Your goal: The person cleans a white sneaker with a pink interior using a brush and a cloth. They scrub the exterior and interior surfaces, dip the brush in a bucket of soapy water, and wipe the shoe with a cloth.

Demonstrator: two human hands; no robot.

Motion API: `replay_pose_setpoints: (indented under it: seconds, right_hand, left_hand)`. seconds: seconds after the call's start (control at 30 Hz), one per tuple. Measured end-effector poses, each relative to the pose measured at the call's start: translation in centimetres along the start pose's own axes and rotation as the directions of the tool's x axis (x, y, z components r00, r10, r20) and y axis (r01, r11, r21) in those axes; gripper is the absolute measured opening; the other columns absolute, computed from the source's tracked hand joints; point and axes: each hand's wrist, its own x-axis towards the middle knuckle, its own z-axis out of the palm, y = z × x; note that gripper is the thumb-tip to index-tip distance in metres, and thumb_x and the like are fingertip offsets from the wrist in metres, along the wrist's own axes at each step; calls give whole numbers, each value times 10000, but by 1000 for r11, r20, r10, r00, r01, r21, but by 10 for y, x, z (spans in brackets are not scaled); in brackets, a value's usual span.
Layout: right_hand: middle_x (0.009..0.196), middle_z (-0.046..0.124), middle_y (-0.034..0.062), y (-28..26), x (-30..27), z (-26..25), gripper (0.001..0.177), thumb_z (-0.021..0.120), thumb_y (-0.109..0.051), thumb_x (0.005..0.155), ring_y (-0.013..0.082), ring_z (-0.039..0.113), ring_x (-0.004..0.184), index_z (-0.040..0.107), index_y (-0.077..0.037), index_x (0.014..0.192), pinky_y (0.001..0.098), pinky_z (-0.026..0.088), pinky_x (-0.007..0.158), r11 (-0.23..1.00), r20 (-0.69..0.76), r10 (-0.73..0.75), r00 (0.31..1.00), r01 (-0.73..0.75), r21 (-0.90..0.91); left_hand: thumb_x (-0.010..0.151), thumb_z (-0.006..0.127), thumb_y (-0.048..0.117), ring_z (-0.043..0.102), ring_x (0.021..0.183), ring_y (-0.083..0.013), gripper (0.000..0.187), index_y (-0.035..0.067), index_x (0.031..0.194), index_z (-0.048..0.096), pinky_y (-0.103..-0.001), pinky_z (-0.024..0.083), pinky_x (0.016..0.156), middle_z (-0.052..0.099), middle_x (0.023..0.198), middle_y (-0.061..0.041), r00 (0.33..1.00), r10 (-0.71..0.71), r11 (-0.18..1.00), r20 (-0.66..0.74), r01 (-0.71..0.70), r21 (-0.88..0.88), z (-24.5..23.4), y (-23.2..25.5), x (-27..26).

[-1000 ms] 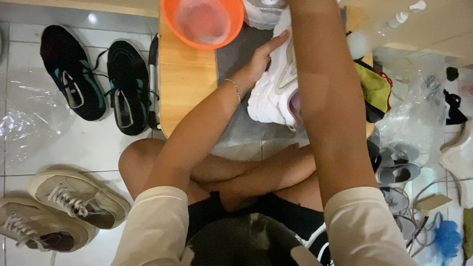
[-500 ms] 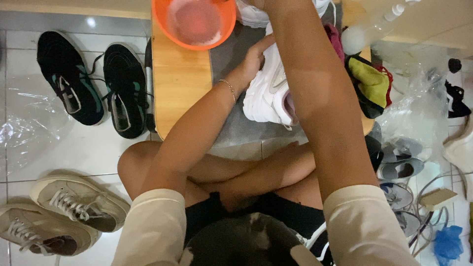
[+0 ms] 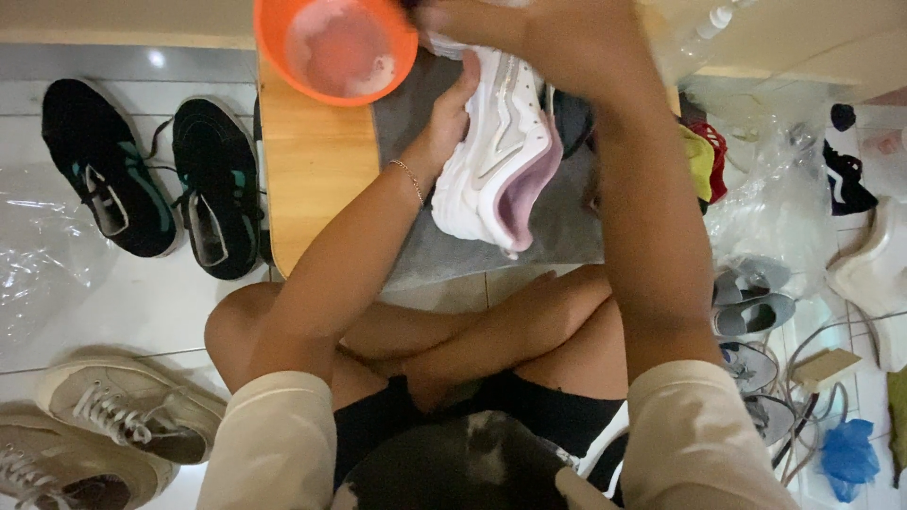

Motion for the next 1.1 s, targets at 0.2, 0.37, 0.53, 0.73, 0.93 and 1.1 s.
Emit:
replay_pose_setpoints:
  seconds: [0.2, 0.37, 0.53, 0.73, 0.93, 1.1]
  right_hand:
    - [1201, 674, 133, 93, -100, -42, 682, 1152, -322, 1032, 268, 706, 1020, 610, -91, 1376, 407, 521, 772, 990, -542, -131, 830, 81, -114]
    - [1536, 581, 73, 100, -142, -24, 846, 966, -344, 1039, 229, 615, 1364, 531, -151, 1739, 374, 556, 1024, 937, -539, -43, 841, 222, 272]
    - [1547, 458, 118, 98, -141, -10, 917, 940, -381, 1011, 256, 516, 1473, 496, -53, 1743, 416, 552, 1276, 928, -571, -124, 811, 299, 223]
    - [1621, 634, 105, 120, -132, 5, 619, 871, -103, 1128, 265, 680, 1340, 557, -156, 1659, 374, 616, 1092, 859, -657, 99, 747, 269, 436]
    - [1512, 462, 158, 66, -143, -9, 917, 917, -590, 919, 291, 519, 1455, 585, -53, 1584, 382, 612, 1074, 950, -547, -148, 824, 273, 153]
    - [1443, 539, 108, 88, -120, 1, 788, 1046, -466, 955, 301, 621, 1314, 613, -128, 1520, 419, 596, 923, 996, -632, -63, 772, 91, 11]
  left_hand:
    - [980, 724, 552, 822, 840, -303, 586, -7, 1141, 803, -434, 650, 804, 851, 987, -184, 962, -190, 980, -195, 196, 14, 41, 13, -24]
    - [889, 794, 394, 834, 770, -322, 480, -50, 1069, 836, -425, 662, 675, 866, 911, -182, 954, -102, 986, -281, 135, 101, 44, 15, -30]
    - [962, 836, 512, 843, 979, -381, 763, -68, 1437, 695, -529, 700, 929, 848, 1172, -274, 958, -228, 973, -175, 222, -54, 68, 13, -46]
    - [997, 809, 494, 850, 959, -347, 710, -87, 1394, 713, -515, 713, 907, 856, 1152, -255, 946, -218, 973, -242, 228, 17, 69, -9, -52]
    - [1009, 779, 429, 793, 837, -220, 407, 36, 1088, 848, -377, 624, 780, 857, 976, -81, 943, 3, 975, -333, 71, 209, 1, -31, -54]
    - [993, 751, 527, 815, 828, -271, 576, -3, 1217, 784, -427, 663, 763, 849, 1000, -145, 949, -90, 989, -302, 121, 84, 26, -21, -47]
